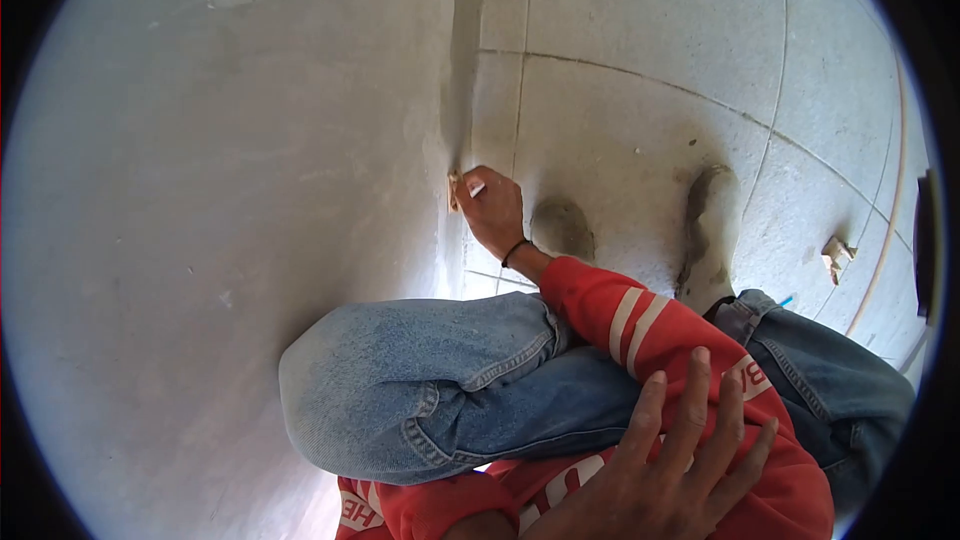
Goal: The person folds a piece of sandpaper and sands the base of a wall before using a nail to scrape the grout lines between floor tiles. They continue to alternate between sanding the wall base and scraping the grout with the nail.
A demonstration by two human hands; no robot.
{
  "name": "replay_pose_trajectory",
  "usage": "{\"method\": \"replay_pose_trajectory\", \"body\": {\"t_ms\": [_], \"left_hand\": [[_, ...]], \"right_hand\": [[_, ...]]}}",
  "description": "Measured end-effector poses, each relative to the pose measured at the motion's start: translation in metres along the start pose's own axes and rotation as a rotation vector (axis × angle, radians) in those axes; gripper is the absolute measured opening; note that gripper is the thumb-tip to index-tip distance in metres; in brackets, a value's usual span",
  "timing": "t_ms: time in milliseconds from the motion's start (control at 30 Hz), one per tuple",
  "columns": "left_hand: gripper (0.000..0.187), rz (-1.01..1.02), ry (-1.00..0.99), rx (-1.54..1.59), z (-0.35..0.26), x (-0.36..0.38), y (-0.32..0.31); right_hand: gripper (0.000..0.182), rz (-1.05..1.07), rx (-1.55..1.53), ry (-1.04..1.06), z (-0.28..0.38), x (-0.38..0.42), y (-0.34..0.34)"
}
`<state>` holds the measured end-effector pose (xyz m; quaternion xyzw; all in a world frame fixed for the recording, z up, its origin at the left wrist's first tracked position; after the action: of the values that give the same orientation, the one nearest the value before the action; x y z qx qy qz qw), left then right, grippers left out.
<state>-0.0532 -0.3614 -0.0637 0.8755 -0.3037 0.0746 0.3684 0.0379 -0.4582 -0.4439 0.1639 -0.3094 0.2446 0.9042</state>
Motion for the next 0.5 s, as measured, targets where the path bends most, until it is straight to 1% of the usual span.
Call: {"method": "replay_pose_trajectory", "body": {"t_ms": [33, 67, 133, 200, 267, 300, 333, 400, 433, 467, 500], "left_hand": [[0.045, -0.004, -0.004, -0.004, 0.001, -0.001, 0.0], [0.046, -0.005, -0.003, -0.003, 0.002, -0.003, 0.0], [0.046, -0.002, 0.017, 0.01, 0.002, -0.005, -0.001], [0.045, -0.019, 0.053, 0.089, 0.0, -0.001, 0.0], [0.045, -0.028, 0.004, 0.039, 0.001, -0.002, 0.001], [0.045, -0.028, -0.028, 0.007, 0.004, -0.003, 0.002], [0.045, -0.029, -0.021, 0.011, 0.006, -0.003, -0.008], [0.044, -0.247, -0.002, -0.038, 0.006, 0.0, -0.032], [0.044, -0.245, -0.011, -0.046, 0.006, 0.0, -0.027], [0.044, -0.199, -0.018, -0.043, 0.006, 0.0, -0.021], [0.044, -0.148, -0.02, -0.03, 0.004, 0.0, -0.014]], "right_hand": [[0.018, 0.053, -0.041, -0.084, 0.005, 0.0, 0.005], [0.018, 0.054, -0.039, -0.084, 0.01, -0.005, 0.005], [0.02, -0.049, -0.22, -0.071, 0.015, -0.016, 0.0], [0.019, -0.037, -0.188, -0.049, 0.007, -0.01, -0.001], [0.018, -0.012, -0.034, -0.005, 0.005, -0.003, 0.004], [0.02, -0.004, -0.087, -0.066, 0.002, -0.009, 0.001], [0.02, 0.003, -0.084, -0.069, 0.01, -0.012, 0.003], [0.022, -0.014, -0.234, -0.085, 0.019, -0.011, 0.002], [0.022, -0.002, -0.063, -0.001, 0.016, -0.007, 0.006], [0.022, -0.011, -0.064, 0.016, 0.015, -0.01, 0.007], [0.027, 0.022, -0.095, -0.031, 0.012, -0.008, 0.007]]}}
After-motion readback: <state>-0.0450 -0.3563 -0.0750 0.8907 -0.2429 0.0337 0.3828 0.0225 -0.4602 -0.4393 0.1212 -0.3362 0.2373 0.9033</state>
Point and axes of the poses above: each hand's wrist, its own x-axis away from the middle knuckle, its own y-axis out of the back of the hand, z = x × y, the point moved 1 cm from there along -x, towards the middle knuckle, and after that the axes turned 14 degrees about -y, right-handed, at the moved point
